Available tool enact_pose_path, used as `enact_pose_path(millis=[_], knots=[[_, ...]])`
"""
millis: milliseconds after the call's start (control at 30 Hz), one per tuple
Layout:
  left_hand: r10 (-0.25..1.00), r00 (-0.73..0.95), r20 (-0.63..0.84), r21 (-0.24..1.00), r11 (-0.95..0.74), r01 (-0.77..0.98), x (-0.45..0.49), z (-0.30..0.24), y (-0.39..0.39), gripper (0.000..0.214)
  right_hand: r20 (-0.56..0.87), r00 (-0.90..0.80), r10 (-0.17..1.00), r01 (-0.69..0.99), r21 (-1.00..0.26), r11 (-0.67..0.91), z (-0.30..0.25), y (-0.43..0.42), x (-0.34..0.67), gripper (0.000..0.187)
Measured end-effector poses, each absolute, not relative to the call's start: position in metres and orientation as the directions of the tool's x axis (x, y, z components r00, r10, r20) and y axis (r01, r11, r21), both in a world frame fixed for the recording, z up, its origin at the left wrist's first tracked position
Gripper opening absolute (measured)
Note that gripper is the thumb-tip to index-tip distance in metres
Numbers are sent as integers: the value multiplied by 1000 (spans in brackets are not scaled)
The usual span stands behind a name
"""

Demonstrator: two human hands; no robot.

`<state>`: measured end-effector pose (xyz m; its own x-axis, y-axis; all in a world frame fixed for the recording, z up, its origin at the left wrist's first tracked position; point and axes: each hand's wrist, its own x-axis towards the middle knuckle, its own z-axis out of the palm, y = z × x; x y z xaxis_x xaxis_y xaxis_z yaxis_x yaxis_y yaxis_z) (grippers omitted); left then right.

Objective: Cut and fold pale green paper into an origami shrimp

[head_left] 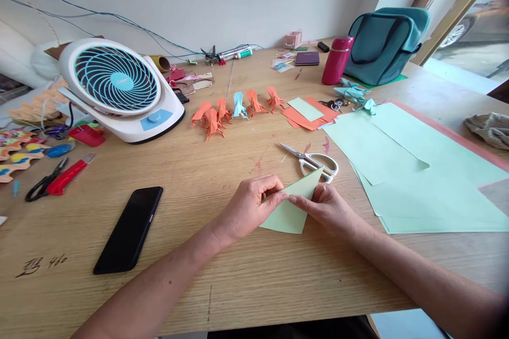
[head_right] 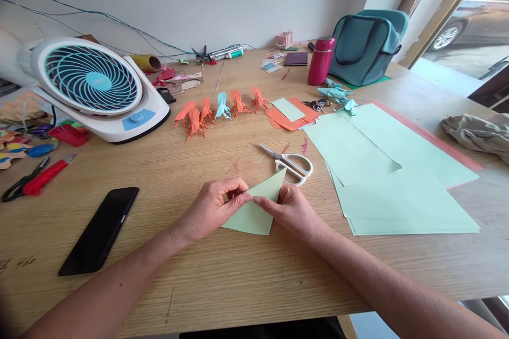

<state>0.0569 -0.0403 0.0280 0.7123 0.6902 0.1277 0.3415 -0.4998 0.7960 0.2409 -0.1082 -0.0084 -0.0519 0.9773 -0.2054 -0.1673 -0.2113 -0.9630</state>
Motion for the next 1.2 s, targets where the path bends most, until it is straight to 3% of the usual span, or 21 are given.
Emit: enact_pose_path(millis=[167,367,567,733,1200], knots=[[655,721,226,683,-634,362,56,37,-45,19,-134,-97,986,-202,-968,-151,-7,-108,239,29],[687,705,179,732,-572,371,56,39,-46,18,-129,-118,985,-219,-964,-152,-7,-109,239,24],[715,699,-11,827,-386,408,55,37,-44,22,-210,-57,976,-306,-927,-217,-10,-108,240,28],[703,690,-175,800,-307,516,54,37,-43,23,-249,-56,967,-256,-932,-255,-11,-108,243,33],[621,745,-245,781,-329,531,53,41,-38,23,-189,20,982,-310,-935,-174,-15,-107,250,30]])
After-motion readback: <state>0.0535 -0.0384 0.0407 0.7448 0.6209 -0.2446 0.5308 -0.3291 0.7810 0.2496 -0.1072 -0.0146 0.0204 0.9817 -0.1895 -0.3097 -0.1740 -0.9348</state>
